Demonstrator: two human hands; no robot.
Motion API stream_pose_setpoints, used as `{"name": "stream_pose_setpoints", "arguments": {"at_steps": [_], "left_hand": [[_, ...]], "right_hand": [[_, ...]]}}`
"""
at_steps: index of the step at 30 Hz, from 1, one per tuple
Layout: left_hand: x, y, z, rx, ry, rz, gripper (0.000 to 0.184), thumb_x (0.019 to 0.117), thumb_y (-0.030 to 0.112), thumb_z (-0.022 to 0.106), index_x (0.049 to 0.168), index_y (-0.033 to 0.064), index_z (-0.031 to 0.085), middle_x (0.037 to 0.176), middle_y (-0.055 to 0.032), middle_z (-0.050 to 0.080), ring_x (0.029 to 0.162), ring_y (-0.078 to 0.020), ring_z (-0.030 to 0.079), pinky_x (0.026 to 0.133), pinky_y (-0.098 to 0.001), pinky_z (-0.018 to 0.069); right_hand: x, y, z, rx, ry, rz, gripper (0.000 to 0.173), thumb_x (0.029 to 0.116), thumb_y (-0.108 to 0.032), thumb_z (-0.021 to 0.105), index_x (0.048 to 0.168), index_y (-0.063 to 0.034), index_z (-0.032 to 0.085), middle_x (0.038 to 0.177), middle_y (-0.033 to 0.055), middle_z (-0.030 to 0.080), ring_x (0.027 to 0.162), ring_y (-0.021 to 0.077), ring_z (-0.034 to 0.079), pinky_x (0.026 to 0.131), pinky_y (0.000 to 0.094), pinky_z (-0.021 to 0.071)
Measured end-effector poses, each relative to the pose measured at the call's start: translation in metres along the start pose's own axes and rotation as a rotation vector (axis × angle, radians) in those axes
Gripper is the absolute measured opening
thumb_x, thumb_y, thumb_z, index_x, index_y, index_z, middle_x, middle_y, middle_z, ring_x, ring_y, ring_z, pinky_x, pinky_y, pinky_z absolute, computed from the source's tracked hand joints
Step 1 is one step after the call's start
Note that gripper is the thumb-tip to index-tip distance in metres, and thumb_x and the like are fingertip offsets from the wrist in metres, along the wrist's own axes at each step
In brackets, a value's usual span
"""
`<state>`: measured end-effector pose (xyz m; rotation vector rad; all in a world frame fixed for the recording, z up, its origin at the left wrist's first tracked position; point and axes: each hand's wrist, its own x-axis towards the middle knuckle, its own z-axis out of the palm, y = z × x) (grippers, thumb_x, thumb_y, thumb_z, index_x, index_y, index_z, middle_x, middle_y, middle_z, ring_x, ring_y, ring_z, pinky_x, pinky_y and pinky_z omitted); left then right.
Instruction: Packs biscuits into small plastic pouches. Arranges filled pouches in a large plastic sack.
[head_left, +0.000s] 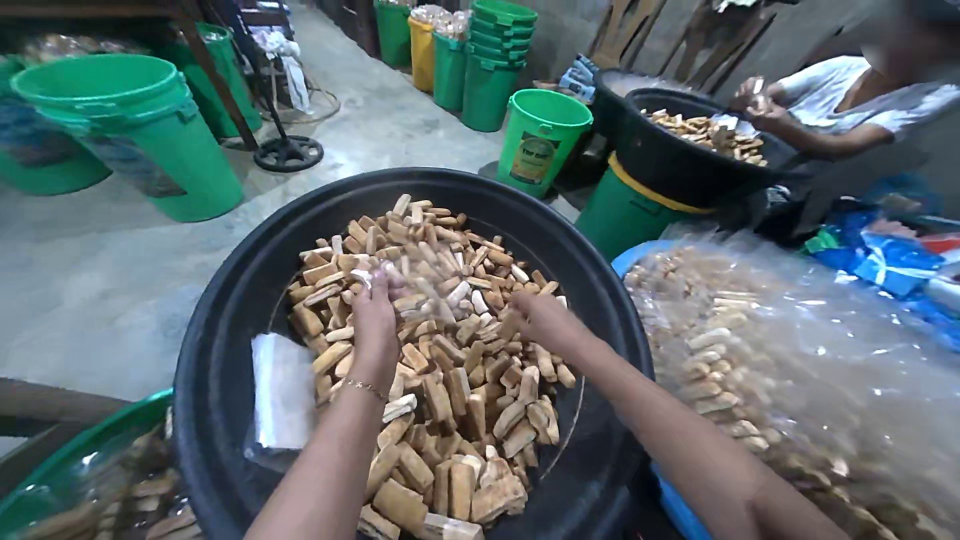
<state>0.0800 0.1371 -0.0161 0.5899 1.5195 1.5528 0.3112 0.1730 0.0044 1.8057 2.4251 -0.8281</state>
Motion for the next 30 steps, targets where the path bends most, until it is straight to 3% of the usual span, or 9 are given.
{"name": "stream_pose_setpoints", "arguments": {"at_steps": [3, 5, 9, 13, 16, 19, 21, 26, 30], "left_hand": [[-0.005, 0.004, 0.004, -0.021, -0.017, -0.031, 0.039, 0.1130, 0.028, 0.033, 0.113, -0.0021, 0.057, 0.085, -0.0053, 0.064, 0.071, -0.0097, 0.062, 0.067, -0.0269, 0.0538], [-0.011, 0.010, 0.011, -0.042, -0.067, -0.029, 0.039, 0.1130, 0.027, 0.034, 0.112, -0.0027, 0.059, 0.084, -0.0049, 0.064, 0.070, -0.0094, 0.062, 0.068, -0.0264, 0.0531], [-0.036, 0.011, 0.027, 0.012, -0.206, 0.019, 0.038, 0.1130, 0.024, 0.033, 0.108, -0.0014, 0.060, 0.079, -0.0024, 0.064, 0.069, -0.0078, 0.061, 0.067, -0.0247, 0.0524], [-0.047, 0.006, 0.025, 0.020, -0.243, 0.071, 0.038, 0.1126, 0.028, 0.034, 0.114, 0.0025, 0.061, 0.086, -0.0034, 0.065, 0.071, -0.0079, 0.062, 0.065, -0.0247, 0.0530], [-0.026, 0.007, 0.006, 0.029, -0.182, 0.138, 0.041, 0.1116, 0.038, 0.035, 0.117, 0.0060, 0.060, 0.088, -0.0024, 0.065, 0.071, -0.0094, 0.063, 0.065, -0.0295, 0.0557], [-0.003, 0.007, -0.008, 0.080, -0.080, 0.106, 0.045, 0.1112, 0.043, 0.033, 0.122, 0.0088, 0.060, 0.099, -0.0055, 0.065, 0.078, -0.0135, 0.062, 0.069, -0.0341, 0.0535], [0.004, 0.002, -0.006, 0.078, -0.049, 0.082, 0.044, 0.1110, 0.042, 0.035, 0.117, 0.0082, 0.062, 0.094, -0.0056, 0.066, 0.071, -0.0129, 0.062, 0.063, -0.0319, 0.0527], [-0.002, 0.001, -0.001, -0.022, -0.035, -0.033, 0.036, 0.1110, 0.037, 0.039, 0.114, 0.0079, 0.061, 0.091, -0.0035, 0.064, 0.075, -0.0109, 0.061, 0.069, -0.0292, 0.0519], [0.000, -0.002, 0.003, -0.060, 0.007, -0.130, 0.041, 0.1106, 0.040, 0.038, 0.118, 0.0054, 0.059, 0.094, -0.0086, 0.062, 0.077, -0.0160, 0.061, 0.071, -0.0334, 0.0526]], "right_hand": [[-0.040, 0.005, -0.009, 0.325, 0.536, -0.342, 0.029, 0.0985, -0.012, 0.056, 0.121, 0.0028, 0.067, 0.109, 0.0130, 0.073, 0.096, 0.0156, 0.071, 0.086, 0.0322, 0.0588], [-0.056, -0.004, -0.011, 0.459, 0.751, -0.560, 0.025, 0.0945, -0.015, 0.060, 0.113, -0.0004, 0.068, 0.114, 0.0040, 0.070, 0.104, 0.0020, 0.066, 0.089, 0.0192, 0.0566], [-0.046, -0.026, 0.004, 0.164, 0.979, -0.737, 0.015, 0.0930, -0.020, 0.068, 0.102, -0.0099, 0.074, 0.127, 0.0209, 0.061, 0.120, 0.0244, 0.059, 0.100, 0.0329, 0.0495], [-0.029, -0.033, 0.018, 0.276, 0.692, -0.839, 0.017, 0.0952, -0.017, 0.067, 0.105, -0.0095, 0.079, 0.138, 0.0210, 0.057, 0.129, 0.0261, 0.057, 0.103, 0.0366, 0.0529], [-0.034, -0.022, 0.013, 0.266, 0.530, -0.655, 0.017, 0.0985, -0.011, 0.061, 0.106, -0.0022, 0.073, 0.117, 0.0135, 0.065, 0.100, 0.0139, 0.067, 0.086, 0.0286, 0.0590], [-0.023, -0.031, 0.013, -0.145, -0.159, -0.233, 0.035, 0.1058, -0.020, 0.055, 0.129, 0.0049, 0.061, 0.120, 0.0283, 0.066, 0.112, 0.0437, 0.065, 0.098, 0.0605, 0.0492], [-0.006, -0.032, 0.035, -0.308, -0.340, -0.075, 0.056, 0.1039, -0.040, 0.058, 0.135, 0.0071, 0.055, 0.125, 0.0320, 0.062, 0.120, 0.0500, 0.059, 0.100, 0.0667, 0.0446], [0.007, -0.011, 0.035, -0.190, -0.335, 0.042, 0.050, 0.1002, -0.022, 0.064, 0.139, 0.0058, 0.051, 0.127, 0.0320, 0.061, 0.120, 0.0482, 0.059, 0.101, 0.0638, 0.0455], [-0.042, 0.000, -0.004, 0.126, 0.245, -0.184, 0.032, 0.1006, -0.013, 0.058, 0.127, 0.0051, 0.061, 0.099, 0.0202, 0.070, 0.087, 0.0291, 0.068, 0.080, 0.0467, 0.0557]]}}
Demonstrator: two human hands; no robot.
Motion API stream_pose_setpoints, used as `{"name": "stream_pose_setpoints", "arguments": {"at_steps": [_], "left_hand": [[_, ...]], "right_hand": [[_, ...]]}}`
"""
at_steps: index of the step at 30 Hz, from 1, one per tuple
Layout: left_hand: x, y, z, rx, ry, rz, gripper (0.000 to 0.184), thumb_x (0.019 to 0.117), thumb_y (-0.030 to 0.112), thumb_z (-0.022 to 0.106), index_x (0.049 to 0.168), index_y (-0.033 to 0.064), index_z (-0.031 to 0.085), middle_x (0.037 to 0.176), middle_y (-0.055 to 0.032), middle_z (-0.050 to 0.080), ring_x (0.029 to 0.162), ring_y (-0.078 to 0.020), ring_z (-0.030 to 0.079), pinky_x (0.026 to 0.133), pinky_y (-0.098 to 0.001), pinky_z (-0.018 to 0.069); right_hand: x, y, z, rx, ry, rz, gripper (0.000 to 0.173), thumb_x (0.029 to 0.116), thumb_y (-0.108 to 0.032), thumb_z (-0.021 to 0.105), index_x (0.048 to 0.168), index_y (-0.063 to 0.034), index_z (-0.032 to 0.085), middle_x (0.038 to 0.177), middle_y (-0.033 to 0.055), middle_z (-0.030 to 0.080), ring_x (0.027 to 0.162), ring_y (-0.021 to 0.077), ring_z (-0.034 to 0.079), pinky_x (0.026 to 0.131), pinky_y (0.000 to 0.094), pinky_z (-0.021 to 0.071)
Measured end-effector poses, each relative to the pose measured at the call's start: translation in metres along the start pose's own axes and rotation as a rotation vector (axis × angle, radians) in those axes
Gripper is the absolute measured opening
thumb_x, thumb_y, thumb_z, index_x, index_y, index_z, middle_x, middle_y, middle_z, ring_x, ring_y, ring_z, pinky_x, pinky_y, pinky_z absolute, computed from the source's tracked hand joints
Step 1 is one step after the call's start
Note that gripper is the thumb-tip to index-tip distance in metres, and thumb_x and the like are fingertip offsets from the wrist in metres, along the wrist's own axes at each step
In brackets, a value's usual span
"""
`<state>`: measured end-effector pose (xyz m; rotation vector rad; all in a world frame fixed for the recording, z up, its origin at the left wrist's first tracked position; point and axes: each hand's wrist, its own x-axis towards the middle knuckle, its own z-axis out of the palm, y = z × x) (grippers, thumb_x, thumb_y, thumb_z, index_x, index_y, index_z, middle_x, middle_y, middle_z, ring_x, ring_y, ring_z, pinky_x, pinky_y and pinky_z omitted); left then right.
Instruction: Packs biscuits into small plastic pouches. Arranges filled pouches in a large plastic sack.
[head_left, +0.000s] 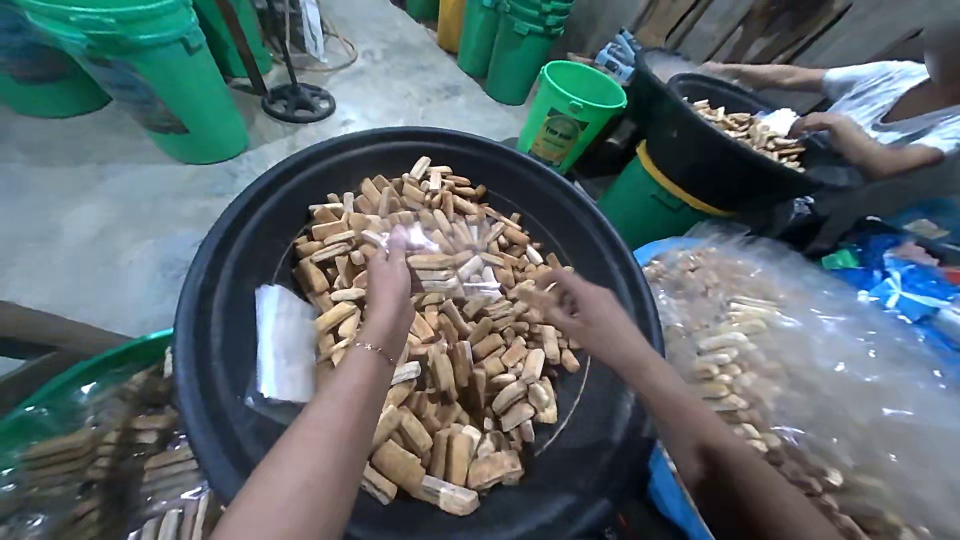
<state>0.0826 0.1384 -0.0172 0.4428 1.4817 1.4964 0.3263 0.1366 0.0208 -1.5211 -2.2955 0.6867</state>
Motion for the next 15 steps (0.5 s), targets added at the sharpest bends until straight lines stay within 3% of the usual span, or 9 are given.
{"name": "stream_pose_setpoints", "arguments": {"at_steps": [2, 4, 7, 9, 11, 13, 15], "left_hand": [[-0.005, -0.002, 0.007, 0.001, -0.029, -0.030, 0.041, 0.1103, 0.041, 0.039, 0.122, 0.0055, 0.057, 0.095, -0.0092, 0.063, 0.080, -0.0167, 0.063, 0.073, -0.0345, 0.0540], [-0.015, -0.003, 0.016, 0.041, -0.087, -0.025, 0.040, 0.1102, 0.040, 0.039, 0.117, 0.0058, 0.059, 0.088, -0.0070, 0.063, 0.073, -0.0140, 0.062, 0.066, -0.0306, 0.0534], [-0.032, -0.003, 0.025, 0.058, -0.181, 0.013, 0.036, 0.1110, 0.034, 0.039, 0.112, 0.0047, 0.060, 0.083, -0.0037, 0.065, 0.066, -0.0089, 0.062, 0.061, -0.0238, 0.0524], [-0.043, 0.000, 0.028, 0.039, -0.264, 0.035, 0.037, 0.1119, 0.032, 0.035, 0.112, 0.0047, 0.061, 0.085, -0.0028, 0.066, 0.068, -0.0080, 0.064, 0.063, -0.0231, 0.0543], [-0.051, 0.007, 0.027, -0.037, -0.366, 0.045, 0.037, 0.1118, 0.030, 0.034, 0.112, 0.0058, 0.062, 0.085, -0.0036, 0.067, 0.069, -0.0095, 0.066, 0.064, -0.0238, 0.0569], [-0.053, 0.014, 0.020, -0.151, -0.532, 0.085, 0.029, 0.1108, 0.020, 0.037, 0.123, 0.0073, 0.060, 0.092, -0.0043, 0.071, 0.076, -0.0107, 0.070, 0.070, -0.0253, 0.0598], [-0.052, 0.017, 0.018, -0.222, -0.604, 0.143, 0.023, 0.1074, 0.008, 0.043, 0.125, 0.0073, 0.058, 0.094, -0.0039, 0.071, 0.078, -0.0108, 0.071, 0.072, -0.0265, 0.0610]], "right_hand": [[-0.016, -0.001, -0.004, 0.214, 0.332, -0.187, 0.030, 0.0945, -0.019, 0.058, 0.118, -0.0017, 0.064, 0.096, 0.0016, 0.069, 0.083, 0.0025, 0.066, 0.076, 0.0219, 0.0561], [-0.020, -0.007, -0.001, 0.306, 0.491, -0.347, 0.026, 0.0930, -0.020, 0.064, 0.110, -0.0008, 0.068, 0.100, 0.0002, 0.068, 0.091, -0.0031, 0.064, 0.081, 0.0152, 0.0552], [-0.005, -0.010, 0.012, 0.210, 0.657, -0.519, 0.017, 0.0912, -0.019, 0.071, 0.101, -0.0053, 0.075, 0.109, 0.0071, 0.061, 0.104, 0.0063, 0.059, 0.090, 0.0185, 0.0520], [0.009, -0.010, 0.022, 0.105, 0.693, -0.624, 0.017, 0.0950, -0.026, 0.071, 0.103, -0.0132, 0.077, 0.125, 0.0155, 0.058, 0.119, 0.0198, 0.055, 0.099, 0.0298, 0.0488], [0.017, -0.012, 0.021, 0.054, 0.580, -0.666, 0.022, 0.0996, -0.028, 0.064, 0.112, -0.0160, 0.078, 0.136, 0.0210, 0.058, 0.129, 0.0321, 0.054, 0.105, 0.0437, 0.0477], [0.021, -0.020, 0.011, 0.111, 0.472, -0.628, 0.025, 0.1003, -0.022, 0.061, 0.117, -0.0142, 0.078, 0.140, 0.0217, 0.056, 0.128, 0.0324, 0.057, 0.103, 0.0452, 0.0508], [0.024, -0.029, 0.006, 0.164, 0.440, -0.634, 0.027, 0.1003, -0.015, 0.060, 0.122, -0.0109, 0.076, 0.140, 0.0216, 0.056, 0.127, 0.0307, 0.056, 0.104, 0.0437, 0.0502]]}}
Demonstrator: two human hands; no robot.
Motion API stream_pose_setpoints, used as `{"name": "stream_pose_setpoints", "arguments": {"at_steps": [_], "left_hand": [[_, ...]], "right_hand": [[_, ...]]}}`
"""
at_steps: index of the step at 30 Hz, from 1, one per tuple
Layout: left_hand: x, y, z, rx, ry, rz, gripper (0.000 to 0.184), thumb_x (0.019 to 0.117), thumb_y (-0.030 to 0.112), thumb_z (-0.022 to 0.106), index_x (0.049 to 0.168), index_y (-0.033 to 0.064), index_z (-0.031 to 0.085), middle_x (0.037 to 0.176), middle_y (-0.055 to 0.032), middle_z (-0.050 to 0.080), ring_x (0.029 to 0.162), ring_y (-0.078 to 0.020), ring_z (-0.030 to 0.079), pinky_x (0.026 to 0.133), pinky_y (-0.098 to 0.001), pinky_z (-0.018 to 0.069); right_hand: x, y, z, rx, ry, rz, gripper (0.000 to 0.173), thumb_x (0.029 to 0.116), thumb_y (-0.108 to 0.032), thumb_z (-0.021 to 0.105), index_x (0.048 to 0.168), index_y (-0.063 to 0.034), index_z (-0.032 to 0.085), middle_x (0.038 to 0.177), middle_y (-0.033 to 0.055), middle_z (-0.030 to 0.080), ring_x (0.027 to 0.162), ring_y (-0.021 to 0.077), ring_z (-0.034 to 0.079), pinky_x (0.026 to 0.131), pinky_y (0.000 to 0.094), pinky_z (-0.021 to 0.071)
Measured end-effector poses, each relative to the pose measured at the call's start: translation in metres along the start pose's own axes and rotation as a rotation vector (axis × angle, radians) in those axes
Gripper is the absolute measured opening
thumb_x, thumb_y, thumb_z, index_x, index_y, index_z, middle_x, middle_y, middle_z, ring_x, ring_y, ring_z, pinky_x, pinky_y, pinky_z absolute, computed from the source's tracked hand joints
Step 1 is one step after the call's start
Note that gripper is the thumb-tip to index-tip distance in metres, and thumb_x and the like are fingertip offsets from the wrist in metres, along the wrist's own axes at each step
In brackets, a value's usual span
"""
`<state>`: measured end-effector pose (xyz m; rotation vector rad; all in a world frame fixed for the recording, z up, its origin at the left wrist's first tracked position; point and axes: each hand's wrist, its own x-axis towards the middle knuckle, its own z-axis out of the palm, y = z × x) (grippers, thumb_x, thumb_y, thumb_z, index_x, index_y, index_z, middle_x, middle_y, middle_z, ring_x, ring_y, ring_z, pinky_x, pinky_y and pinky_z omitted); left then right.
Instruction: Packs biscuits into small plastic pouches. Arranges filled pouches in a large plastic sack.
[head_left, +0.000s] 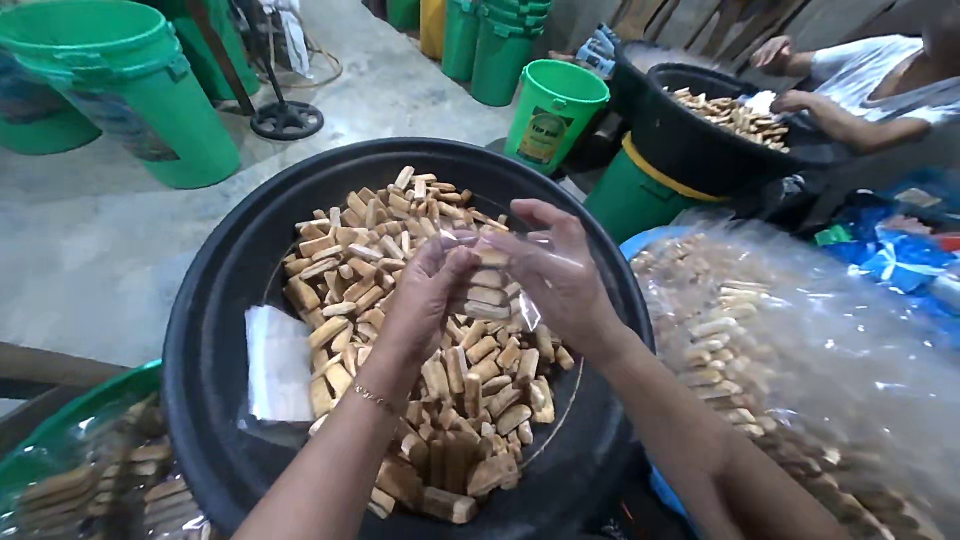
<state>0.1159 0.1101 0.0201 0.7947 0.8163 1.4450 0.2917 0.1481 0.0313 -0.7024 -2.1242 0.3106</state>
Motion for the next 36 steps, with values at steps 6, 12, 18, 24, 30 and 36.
{"name": "stream_pose_setpoints", "arguments": {"at_steps": [6, 12, 18, 24, 30, 36], "left_hand": [[0.022, 0.010, -0.043, -0.029, 0.323, 0.077, 0.025, 0.1086, 0.022, 0.047, 0.124, 0.0082, 0.060, 0.095, -0.0051, 0.073, 0.078, -0.0137, 0.072, 0.070, -0.0294, 0.0621], [0.029, 0.011, -0.043, -0.063, 0.419, 0.011, 0.026, 0.1090, 0.020, 0.045, 0.127, 0.0071, 0.057, 0.094, -0.0064, 0.069, 0.081, -0.0141, 0.070, 0.070, -0.0298, 0.0602], [0.028, 0.018, -0.035, -0.128, 0.413, -0.018, 0.026, 0.1104, 0.019, 0.040, 0.127, 0.0039, 0.053, 0.099, -0.0090, 0.068, 0.085, -0.0167, 0.070, 0.074, -0.0319, 0.0600], [0.012, 0.009, -0.005, -0.119, 0.123, -0.018, 0.031, 0.1112, 0.019, 0.031, 0.125, 0.0056, 0.055, 0.094, -0.0040, 0.073, 0.082, -0.0140, 0.073, 0.074, -0.0315, 0.0626], [-0.007, -0.002, 0.014, -0.135, -0.085, -0.014, 0.025, 0.1065, 0.012, 0.037, 0.126, 0.0050, 0.052, 0.098, -0.0028, 0.073, 0.087, -0.0129, 0.073, 0.080, -0.0316, 0.0625], [-0.011, 0.001, 0.024, -0.022, -0.132, 0.066, 0.029, 0.1055, 0.003, 0.038, 0.133, 0.0055, 0.048, 0.104, 0.0003, 0.071, 0.089, -0.0106, 0.072, 0.081, -0.0295, 0.0623]], "right_hand": [[0.004, 0.042, 0.030, -0.140, -0.534, 0.336, 0.034, 0.1012, 0.003, 0.048, 0.132, 0.0001, 0.061, 0.131, 0.0207, 0.063, 0.118, 0.0336, 0.064, 0.102, 0.0501, 0.0521], [-0.005, 0.066, 0.068, -0.367, -1.096, 0.297, 0.045, 0.1018, 0.005, 0.047, 0.146, -0.0008, 0.051, 0.144, 0.0291, 0.052, 0.138, 0.0507, 0.043, 0.112, 0.0639, 0.0358], [-0.001, 0.037, 0.013, -0.068, -0.232, 0.464, 0.029, 0.1014, -0.013, 0.058, 0.116, 0.0092, 0.068, 0.107, 0.0236, 0.071, 0.097, 0.0305, 0.071, 0.090, 0.0439, 0.0564], [-0.006, 0.011, -0.006, 0.049, 0.493, -0.004, 0.026, 0.1008, -0.040, 0.063, 0.107, -0.0166, 0.073, 0.115, -0.0032, 0.055, 0.110, -0.0041, 0.053, 0.096, 0.0127, 0.0463], [-0.005, 0.008, -0.011, -0.020, 0.209, -0.122, 0.024, 0.1026, -0.019, 0.060, 0.114, -0.0040, 0.074, 0.111, 0.0135, 0.072, 0.106, 0.0111, 0.068, 0.096, 0.0216, 0.0536], [-0.034, -0.014, -0.033, 0.050, -0.013, 0.128, 0.029, 0.0992, -0.010, 0.056, 0.119, 0.0041, 0.071, 0.109, 0.0154, 0.073, 0.099, 0.0154, 0.071, 0.090, 0.0268, 0.0569]]}}
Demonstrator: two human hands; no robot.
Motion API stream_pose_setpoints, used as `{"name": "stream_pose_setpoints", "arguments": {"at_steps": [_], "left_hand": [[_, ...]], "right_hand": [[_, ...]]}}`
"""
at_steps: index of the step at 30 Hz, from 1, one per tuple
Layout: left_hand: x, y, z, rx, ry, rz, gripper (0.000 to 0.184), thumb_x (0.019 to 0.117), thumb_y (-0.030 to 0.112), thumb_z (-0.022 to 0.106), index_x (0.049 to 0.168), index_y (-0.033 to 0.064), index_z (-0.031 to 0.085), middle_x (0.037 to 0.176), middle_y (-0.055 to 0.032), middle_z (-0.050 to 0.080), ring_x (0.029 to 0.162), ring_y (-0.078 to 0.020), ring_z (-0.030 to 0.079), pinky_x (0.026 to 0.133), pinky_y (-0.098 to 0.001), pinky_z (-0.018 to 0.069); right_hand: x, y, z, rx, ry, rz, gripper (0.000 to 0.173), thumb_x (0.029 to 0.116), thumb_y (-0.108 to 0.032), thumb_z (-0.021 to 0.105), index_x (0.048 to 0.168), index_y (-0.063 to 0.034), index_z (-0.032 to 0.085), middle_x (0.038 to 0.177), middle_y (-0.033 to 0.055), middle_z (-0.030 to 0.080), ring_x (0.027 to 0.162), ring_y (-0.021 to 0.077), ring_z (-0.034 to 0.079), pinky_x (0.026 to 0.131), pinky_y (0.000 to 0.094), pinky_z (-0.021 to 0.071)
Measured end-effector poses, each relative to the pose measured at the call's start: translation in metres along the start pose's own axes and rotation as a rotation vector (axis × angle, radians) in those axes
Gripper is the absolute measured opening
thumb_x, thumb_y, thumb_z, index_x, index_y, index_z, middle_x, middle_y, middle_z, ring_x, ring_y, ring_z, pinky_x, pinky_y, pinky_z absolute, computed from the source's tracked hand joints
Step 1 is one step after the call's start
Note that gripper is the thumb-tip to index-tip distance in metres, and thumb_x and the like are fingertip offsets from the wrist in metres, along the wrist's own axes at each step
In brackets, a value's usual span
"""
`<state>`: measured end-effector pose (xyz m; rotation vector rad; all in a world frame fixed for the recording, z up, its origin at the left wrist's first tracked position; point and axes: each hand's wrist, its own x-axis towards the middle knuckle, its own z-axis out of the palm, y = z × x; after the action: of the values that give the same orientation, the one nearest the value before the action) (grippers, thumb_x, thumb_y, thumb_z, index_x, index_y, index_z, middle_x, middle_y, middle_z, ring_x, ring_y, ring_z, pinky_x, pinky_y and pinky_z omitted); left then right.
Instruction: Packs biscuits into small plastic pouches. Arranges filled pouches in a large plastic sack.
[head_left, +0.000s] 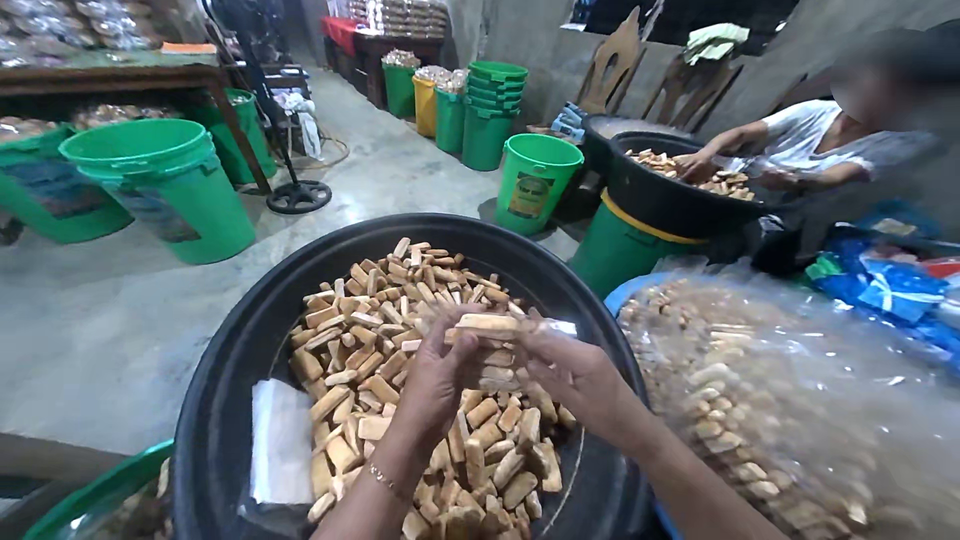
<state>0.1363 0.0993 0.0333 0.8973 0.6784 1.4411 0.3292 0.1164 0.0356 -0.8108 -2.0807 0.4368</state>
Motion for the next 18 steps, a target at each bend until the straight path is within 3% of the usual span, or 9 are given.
{"name": "stream_pose_setpoints", "arguments": {"at_steps": [2, 3, 5, 7, 11, 13, 15, 17, 18], "left_hand": [[-0.002, -0.001, 0.005, 0.010, 0.026, -0.011, 0.027, 0.1053, 0.002, 0.040, 0.131, 0.0061, 0.048, 0.100, 0.0006, 0.072, 0.086, -0.0104, 0.072, 0.079, -0.0292, 0.0624], [-0.003, 0.000, 0.007, 0.003, 0.053, -0.015, 0.027, 0.1056, 0.002, 0.040, 0.131, 0.0055, 0.048, 0.098, 0.0003, 0.072, 0.084, -0.0107, 0.073, 0.077, -0.0292, 0.0628], [-0.002, 0.002, 0.007, 0.007, 0.075, -0.042, 0.025, 0.1075, 0.005, 0.038, 0.131, 0.0044, 0.048, 0.096, -0.0001, 0.072, 0.083, -0.0105, 0.073, 0.076, -0.0289, 0.0628], [-0.001, 0.003, 0.004, 0.039, 0.043, -0.112, 0.032, 0.1116, 0.017, 0.029, 0.132, 0.0036, 0.049, 0.098, -0.0021, 0.070, 0.085, -0.0111, 0.072, 0.077, -0.0294, 0.0621], [0.004, 0.011, -0.005, 0.116, -0.016, -0.250, 0.060, 0.1103, 0.040, 0.004, 0.145, 0.0064, 0.039, 0.114, -0.0051, 0.068, 0.099, -0.0136, 0.069, 0.083, -0.0325, 0.0593], [0.003, 0.010, -0.004, 0.238, -0.095, -0.207, 0.047, 0.1118, 0.028, 0.020, 0.144, 0.0029, 0.042, 0.114, -0.0041, 0.069, 0.096, -0.0103, 0.069, 0.081, -0.0291, 0.0593], [0.001, 0.004, 0.000, 0.377, -0.184, -0.148, 0.037, 0.1079, 0.017, 0.039, 0.140, 0.0009, 0.049, 0.108, -0.0026, 0.066, 0.088, -0.0063, 0.067, 0.078, -0.0260, 0.0584], [0.000, 0.000, 0.002, 0.339, -0.108, -0.115, 0.031, 0.1069, 0.012, 0.044, 0.135, -0.0004, 0.051, 0.101, -0.0019, 0.067, 0.083, -0.0063, 0.068, 0.076, -0.0262, 0.0595], [0.001, -0.002, 0.002, 0.288, -0.039, -0.109, 0.030, 0.1079, 0.011, 0.043, 0.134, -0.0004, 0.051, 0.097, -0.0018, 0.068, 0.081, -0.0069, 0.069, 0.074, -0.0266, 0.0603]], "right_hand": [[-0.004, -0.003, -0.008, 0.142, -0.050, 0.115, 0.029, 0.0993, -0.011, 0.058, 0.122, 0.0035, 0.068, 0.119, 0.0140, 0.069, 0.104, 0.0119, 0.069, 0.087, 0.0244, 0.0589], [-0.005, -0.005, -0.013, 0.246, -0.091, 0.179, 0.025, 0.0990, -0.012, 0.058, 0.119, -0.0001, 0.066, 0.121, 0.0080, 0.067, 0.105, 0.0074, 0.068, 0.084, 0.0230, 0.0606], [-0.006, -0.009, -0.022, 0.380, -0.247, 0.270, 0.017, 0.0967, -0.008, 0.055, 0.107, -0.0009, 0.067, 0.113, 0.0031, 0.068, 0.098, 0.0030, 0.067, 0.080, 0.0216, 0.0592], [-0.005, -0.012, -0.023, 0.446, -0.433, 0.351, 0.018, 0.0959, -0.002, 0.050, 0.101, 0.0004, 0.067, 0.094, -0.0029, 0.067, 0.077, -0.0038, 0.062, 0.070, 0.0161, 0.0547], [-0.003, -0.003, -0.035, 0.524, -0.522, 0.407, 0.034, 0.0953, -0.004, 0.044, 0.117, -0.0095, 0.069, 0.092, -0.0138, 0.064, 0.061, -0.0130, 0.043, 0.053, 0.0081, 0.0353], [0.002, -0.005, -0.042, 0.422, -0.672, 0.377, 0.034, 0.0955, -0.002, 0.044, 0.122, -0.0068, 0.065, 0.107, -0.0051, 0.064, 0.070, -0.0078, 0.048, 0.061, 0.0124, 0.0417], [0.003, -0.013, -0.037, 0.291, -0.734, 0.313, 0.029, 0.0953, 0.003, 0.048, 0.117, 0.0062, 0.067, 0.106, 0.0163, 0.068, 0.086, 0.0146, 0.061, 0.079, 0.0336, 0.0515], [-0.008, -0.020, -0.031, 0.173, -0.572, 0.333, 0.027, 0.0981, 0.002, 0.049, 0.120, 0.0074, 0.063, 0.100, 0.0189, 0.068, 0.085, 0.0223, 0.065, 0.079, 0.0413, 0.0548], [-0.015, -0.021, -0.027, 0.111, -0.440, 0.362, 0.033, 0.0984, -0.001, 0.050, 0.130, 0.0052, 0.057, 0.094, 0.0159, 0.067, 0.075, 0.0201, 0.063, 0.070, 0.0388, 0.0547]]}}
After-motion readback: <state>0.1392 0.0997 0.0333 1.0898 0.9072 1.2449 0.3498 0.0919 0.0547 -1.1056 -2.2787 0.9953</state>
